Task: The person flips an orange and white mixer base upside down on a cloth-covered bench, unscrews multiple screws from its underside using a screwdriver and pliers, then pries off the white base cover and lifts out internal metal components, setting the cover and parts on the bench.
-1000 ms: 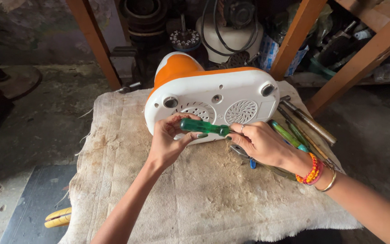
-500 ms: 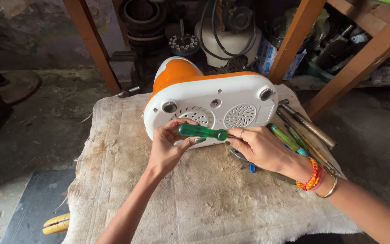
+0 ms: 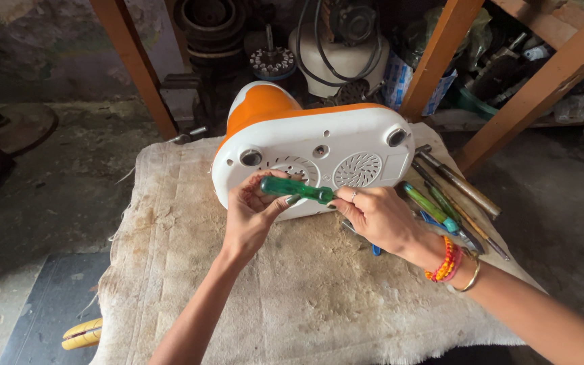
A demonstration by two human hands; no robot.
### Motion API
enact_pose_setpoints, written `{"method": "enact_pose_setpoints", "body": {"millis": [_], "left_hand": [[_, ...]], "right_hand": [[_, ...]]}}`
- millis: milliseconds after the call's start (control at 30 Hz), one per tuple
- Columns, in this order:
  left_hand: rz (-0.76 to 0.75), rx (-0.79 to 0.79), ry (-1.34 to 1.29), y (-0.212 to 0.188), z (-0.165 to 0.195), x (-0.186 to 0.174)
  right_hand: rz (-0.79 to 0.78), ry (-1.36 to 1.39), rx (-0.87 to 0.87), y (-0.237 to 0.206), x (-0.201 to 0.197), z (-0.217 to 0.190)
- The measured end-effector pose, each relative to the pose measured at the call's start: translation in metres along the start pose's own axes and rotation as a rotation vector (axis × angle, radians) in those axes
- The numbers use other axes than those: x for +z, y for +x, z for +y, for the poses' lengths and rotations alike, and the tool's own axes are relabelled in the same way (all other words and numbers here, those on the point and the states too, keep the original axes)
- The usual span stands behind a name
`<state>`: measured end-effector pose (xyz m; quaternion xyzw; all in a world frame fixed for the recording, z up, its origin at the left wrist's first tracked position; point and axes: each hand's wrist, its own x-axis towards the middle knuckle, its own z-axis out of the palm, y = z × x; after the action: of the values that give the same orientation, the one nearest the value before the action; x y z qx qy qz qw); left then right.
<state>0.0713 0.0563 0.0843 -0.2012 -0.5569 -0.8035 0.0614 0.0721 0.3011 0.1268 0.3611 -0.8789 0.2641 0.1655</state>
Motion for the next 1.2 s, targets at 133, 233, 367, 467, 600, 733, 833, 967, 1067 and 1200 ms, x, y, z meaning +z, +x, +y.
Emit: {"method": "enact_pose_setpoints", "body": {"millis": [133,233,367,467,600,733,833,967,1067,1200], "left_hand": [[-0.015,0.007,-0.018,0.000,-0.001,0.000],[-0.008,0.012,-0.039,-0.002,-0.003,-0.001],[0.032,-0.022,-0.028,-0.004,-0.006,-0.001],[0.018,-0.015,-0.056,-0.005,-0.007,-0.002],[0.025,-0.044,-0.110,-0.007,-0.006,0.000],[0.040,-0.028,-0.219,-0.007,-0.005,0.009],[0.162,0.001,-0.409,-0.005,-0.007,0.028],[0.484,0.115,-0.554,0.003,-0.014,0.063],[0.593,0.227,-0.560,0.009,-0.017,0.079],[0.682,0.280,-0.393,0.012,-0.019,0.092]], "right_hand": [[0.029,0.016,-0.013,-0.002,0.004,0.001],[0.047,0.018,-0.033,-0.001,0.003,0.000],[-0.010,0.033,-0.015,0.005,-0.001,-0.001],[-0.032,0.079,-0.007,0.004,-0.002,-0.004],[0.037,0.038,-0.043,0.003,0.002,-0.009],[0.011,0.137,0.069,0.001,0.008,-0.015],[-0.046,0.196,0.237,0.003,0.016,-0.021],[-0.077,0.340,0.425,0.009,0.036,-0.029],[0.160,0.419,0.130,0.004,0.044,-0.031],[0.188,0.425,0.234,-0.005,0.056,-0.035]]}}
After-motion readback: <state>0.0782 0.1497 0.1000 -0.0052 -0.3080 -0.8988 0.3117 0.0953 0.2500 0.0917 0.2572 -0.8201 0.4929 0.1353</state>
